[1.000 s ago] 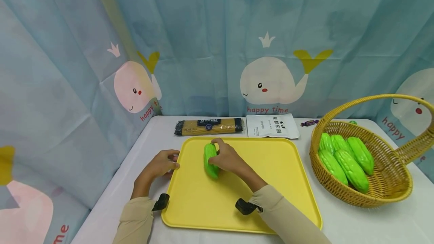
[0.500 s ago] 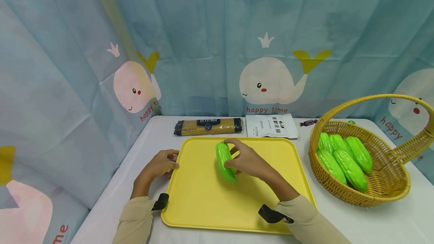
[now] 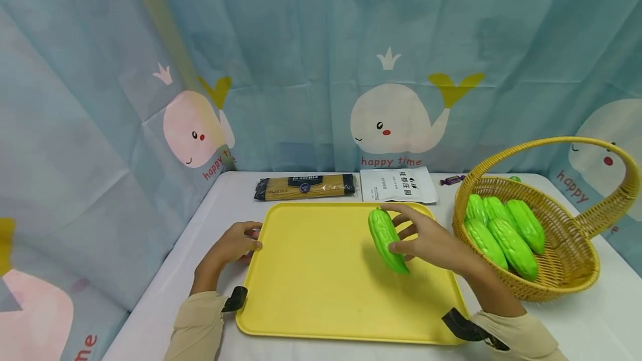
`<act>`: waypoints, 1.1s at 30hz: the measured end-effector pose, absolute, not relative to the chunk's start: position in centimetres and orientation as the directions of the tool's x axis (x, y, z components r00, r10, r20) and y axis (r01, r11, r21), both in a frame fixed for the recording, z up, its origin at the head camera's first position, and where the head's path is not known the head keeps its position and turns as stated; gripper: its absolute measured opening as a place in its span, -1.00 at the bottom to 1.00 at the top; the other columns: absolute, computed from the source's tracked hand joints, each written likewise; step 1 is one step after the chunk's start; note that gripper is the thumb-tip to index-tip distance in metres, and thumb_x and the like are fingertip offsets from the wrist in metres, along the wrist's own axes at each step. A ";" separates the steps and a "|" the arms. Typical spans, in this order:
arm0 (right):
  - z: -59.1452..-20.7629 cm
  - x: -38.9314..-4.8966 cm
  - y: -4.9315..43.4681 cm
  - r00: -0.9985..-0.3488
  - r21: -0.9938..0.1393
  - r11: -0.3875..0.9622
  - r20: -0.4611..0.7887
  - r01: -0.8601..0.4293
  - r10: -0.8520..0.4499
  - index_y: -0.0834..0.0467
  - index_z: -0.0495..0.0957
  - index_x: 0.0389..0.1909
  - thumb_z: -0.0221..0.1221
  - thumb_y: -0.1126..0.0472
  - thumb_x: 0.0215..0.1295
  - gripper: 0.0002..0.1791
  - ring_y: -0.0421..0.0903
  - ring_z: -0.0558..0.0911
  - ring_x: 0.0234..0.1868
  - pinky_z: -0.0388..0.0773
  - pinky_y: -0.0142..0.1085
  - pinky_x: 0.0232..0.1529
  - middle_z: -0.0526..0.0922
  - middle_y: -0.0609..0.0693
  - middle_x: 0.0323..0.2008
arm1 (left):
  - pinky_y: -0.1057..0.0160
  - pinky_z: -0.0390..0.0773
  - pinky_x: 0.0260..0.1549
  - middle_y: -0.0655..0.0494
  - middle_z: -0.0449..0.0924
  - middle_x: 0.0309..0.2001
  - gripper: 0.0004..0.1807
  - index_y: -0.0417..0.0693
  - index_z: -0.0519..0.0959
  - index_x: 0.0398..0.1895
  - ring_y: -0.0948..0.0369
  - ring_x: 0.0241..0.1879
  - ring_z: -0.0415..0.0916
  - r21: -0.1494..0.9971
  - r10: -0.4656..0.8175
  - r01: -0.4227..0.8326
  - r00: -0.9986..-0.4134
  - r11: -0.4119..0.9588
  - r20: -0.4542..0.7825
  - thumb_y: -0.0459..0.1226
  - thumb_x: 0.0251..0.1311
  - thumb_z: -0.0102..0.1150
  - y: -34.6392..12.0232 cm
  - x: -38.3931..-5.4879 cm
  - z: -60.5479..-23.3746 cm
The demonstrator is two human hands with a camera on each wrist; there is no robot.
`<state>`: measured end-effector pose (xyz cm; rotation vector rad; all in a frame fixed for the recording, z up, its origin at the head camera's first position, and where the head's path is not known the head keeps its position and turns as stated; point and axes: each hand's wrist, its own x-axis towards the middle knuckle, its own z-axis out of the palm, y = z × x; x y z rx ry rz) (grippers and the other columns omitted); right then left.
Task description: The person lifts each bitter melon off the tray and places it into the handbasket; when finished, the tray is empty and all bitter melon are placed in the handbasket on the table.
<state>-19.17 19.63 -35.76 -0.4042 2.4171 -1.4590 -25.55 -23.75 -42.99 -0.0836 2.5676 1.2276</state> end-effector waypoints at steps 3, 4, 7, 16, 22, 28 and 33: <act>-35.1 -18.5 21.7 -0.922 -0.876 0.474 -0.107 -0.090 -0.372 -0.08 0.20 0.65 0.41 0.18 0.35 -0.09 0.18 0.61 0.17 0.75 -0.03 -0.15 0.39 0.37 0.34 | 0.19 0.61 -0.41 -0.20 0.54 0.12 -0.32 -0.28 0.40 0.52 0.10 -0.23 0.53 0.753 0.072 -0.178 -0.955 0.633 -0.287 -0.41 0.32 0.27 -23.8 -25.5 -43.0; -34.9 -18.4 22.5 -0.923 -0.870 0.484 -0.107 -0.093 -0.370 -0.07 0.19 0.65 0.41 0.17 0.35 -0.08 0.19 0.60 0.19 0.74 -0.05 -0.15 0.37 0.38 0.35 | 0.19 0.61 -0.40 -0.20 0.54 0.13 -0.33 -0.28 0.40 0.52 0.10 -0.23 0.53 0.752 0.071 -0.179 -0.955 0.634 -0.287 -0.41 0.32 0.27 -23.8 -25.5 -42.9; -34.1 -17.8 24.6 -0.925 -0.854 0.509 -0.098 -0.111 -0.366 -0.04 0.14 0.67 0.39 0.17 0.35 -0.06 0.24 0.57 0.23 0.73 -0.05 -0.13 0.32 0.40 0.39 | 0.19 0.62 -0.40 -0.21 0.54 0.13 -0.33 -0.28 0.40 0.51 0.09 -0.23 0.54 0.749 0.069 -0.180 -0.955 0.638 -0.288 -0.41 0.32 0.27 -23.9 -25.5 -42.9; -32.4 -16.8 30.7 -0.940 -0.755 0.628 -0.045 -0.189 -0.337 0.00 0.15 0.67 0.36 0.18 0.37 -0.09 0.25 0.54 0.24 0.73 -0.10 -0.23 0.36 0.35 0.41 | 0.19 0.62 -0.40 -0.21 0.54 0.15 -0.32 -0.28 0.40 0.52 0.09 -0.20 0.54 0.750 0.071 -0.180 -0.955 0.637 -0.289 -0.40 0.31 0.27 -23.8 -25.6 -43.0; -32.6 -16.7 34.6 -0.954 -0.732 0.654 -0.022 -0.189 -0.299 -0.05 0.12 0.68 0.34 0.19 0.42 -0.10 -0.27 0.44 0.20 0.75 -0.14 -0.24 0.27 0.28 0.46 | 0.18 0.62 -0.38 -0.20 0.53 0.14 -0.33 -0.29 0.39 0.52 0.07 -0.16 0.53 0.750 0.071 -0.181 -0.954 0.636 -0.290 -0.39 0.33 0.28 -23.8 -25.7 -42.9; -33.0 -16.7 38.0 -0.981 -0.684 0.724 -0.060 -0.093 -0.183 0.12 -0.10 0.73 0.32 0.14 0.47 0.01 0.27 0.50 0.26 0.75 -0.04 -0.22 0.15 0.51 0.43 | 0.19 0.64 -0.38 -0.20 0.53 0.12 -0.33 -0.29 0.40 0.51 0.06 -0.14 0.52 0.745 0.067 -0.184 -0.954 0.641 -0.293 -0.40 0.33 0.28 -23.8 -25.7 -43.0; -33.4 -16.3 40.6 -0.993 -0.625 0.780 -0.087 -0.004 -0.075 0.28 -0.25 0.70 0.30 0.10 0.49 0.09 0.58 0.58 0.07 0.75 0.10 -0.20 0.10 0.72 0.35 | 0.19 0.64 -0.37 -0.21 0.52 0.14 -0.33 -0.31 0.39 0.51 0.06 -0.13 0.53 0.755 0.073 -0.180 -0.955 0.631 -0.289 -0.40 0.33 0.28 -23.8 -25.6 -43.0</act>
